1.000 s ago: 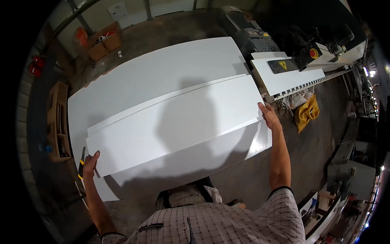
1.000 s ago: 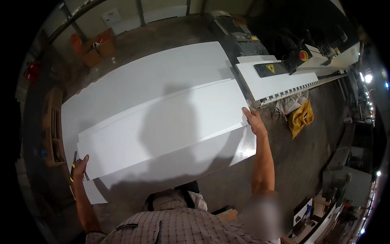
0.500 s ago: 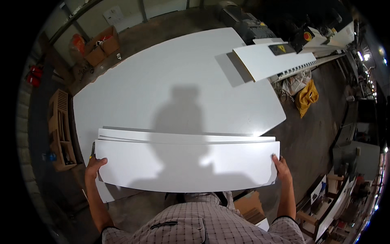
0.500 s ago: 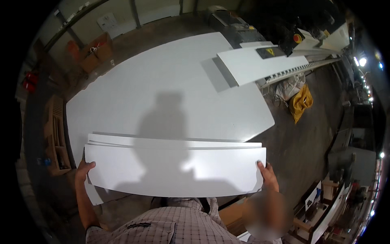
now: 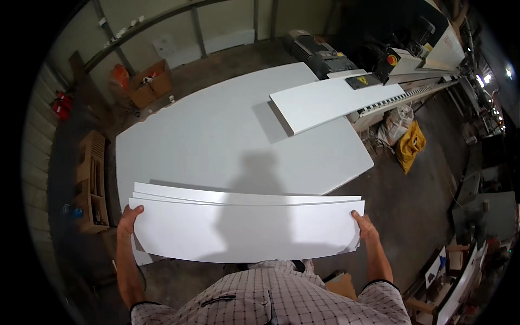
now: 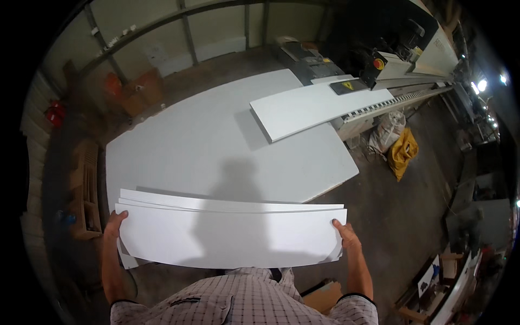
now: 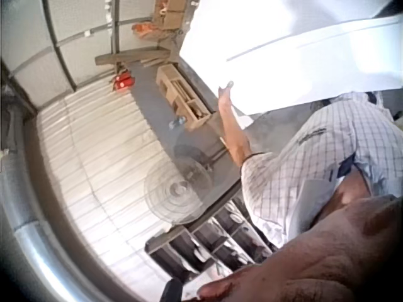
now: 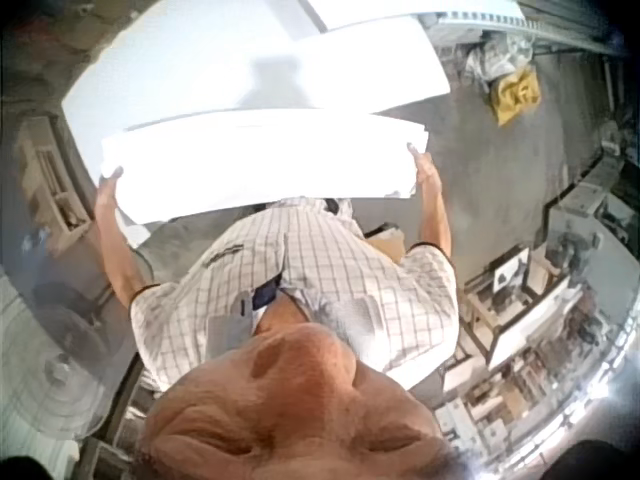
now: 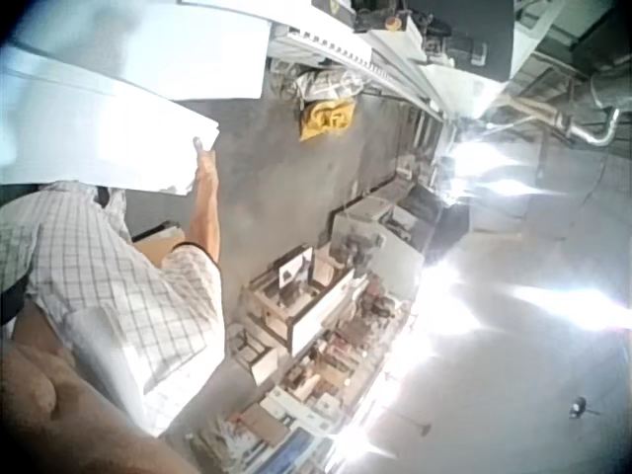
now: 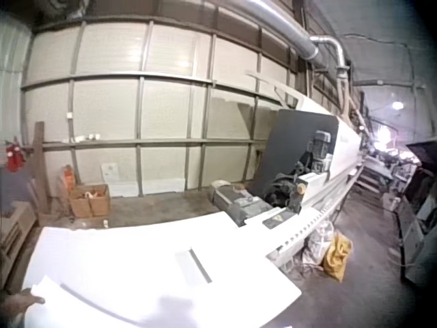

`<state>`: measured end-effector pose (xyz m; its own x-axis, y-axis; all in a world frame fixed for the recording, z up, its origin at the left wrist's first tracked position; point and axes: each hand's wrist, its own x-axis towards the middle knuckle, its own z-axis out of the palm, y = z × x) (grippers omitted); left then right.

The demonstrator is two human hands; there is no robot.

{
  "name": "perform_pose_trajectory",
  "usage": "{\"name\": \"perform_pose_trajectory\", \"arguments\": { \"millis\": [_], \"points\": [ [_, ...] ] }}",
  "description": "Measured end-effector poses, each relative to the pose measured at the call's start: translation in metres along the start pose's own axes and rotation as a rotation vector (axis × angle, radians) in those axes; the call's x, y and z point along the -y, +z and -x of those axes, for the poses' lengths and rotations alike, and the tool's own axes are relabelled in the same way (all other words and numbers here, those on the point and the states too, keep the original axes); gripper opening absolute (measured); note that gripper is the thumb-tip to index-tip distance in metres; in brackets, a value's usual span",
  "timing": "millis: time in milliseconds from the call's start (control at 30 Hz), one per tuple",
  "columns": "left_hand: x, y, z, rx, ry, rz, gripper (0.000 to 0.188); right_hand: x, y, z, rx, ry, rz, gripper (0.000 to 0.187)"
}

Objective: The person picks up several long white boards from a stack on a table, carries them over to a larger stack on the floor, and carefully places them on top of the stack.

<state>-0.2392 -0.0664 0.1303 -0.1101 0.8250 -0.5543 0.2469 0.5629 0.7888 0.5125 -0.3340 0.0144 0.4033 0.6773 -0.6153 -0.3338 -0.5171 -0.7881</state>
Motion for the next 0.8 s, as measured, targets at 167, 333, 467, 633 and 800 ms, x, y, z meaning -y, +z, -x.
{"name": "perform_pose_trajectory", "arguments": {
  "millis": [167,333,467,633,800],
  "points": [
    [0.063,-0.022,0.038,-0.097,0.375,0.291,0.063,0.073,0.011,-0.041,0.009,-0.332,0.047,0.059],
    [0.094,-0.035,0.060,-0.094,0.481,0.343,0.067,0.159,0.023,-0.083,0.199,-0.630,-0.059,0.074],
    [0.109,0.011,0.067,-0.069,0.592,0.395,0.075,0.177,0.010,-0.133,0.366,-0.724,-0.037,0.085],
    [0.145,0.018,0.085,-0.212,0.562,0.401,0.081,0.145,-0.004,-0.172,0.540,-0.652,-0.181,0.084],
    [0.124,0.032,0.099,-0.240,0.598,0.315,0.070,0.162,-0.011,-0.151,0.477,-0.664,-0.065,0.075]
  ]
}}
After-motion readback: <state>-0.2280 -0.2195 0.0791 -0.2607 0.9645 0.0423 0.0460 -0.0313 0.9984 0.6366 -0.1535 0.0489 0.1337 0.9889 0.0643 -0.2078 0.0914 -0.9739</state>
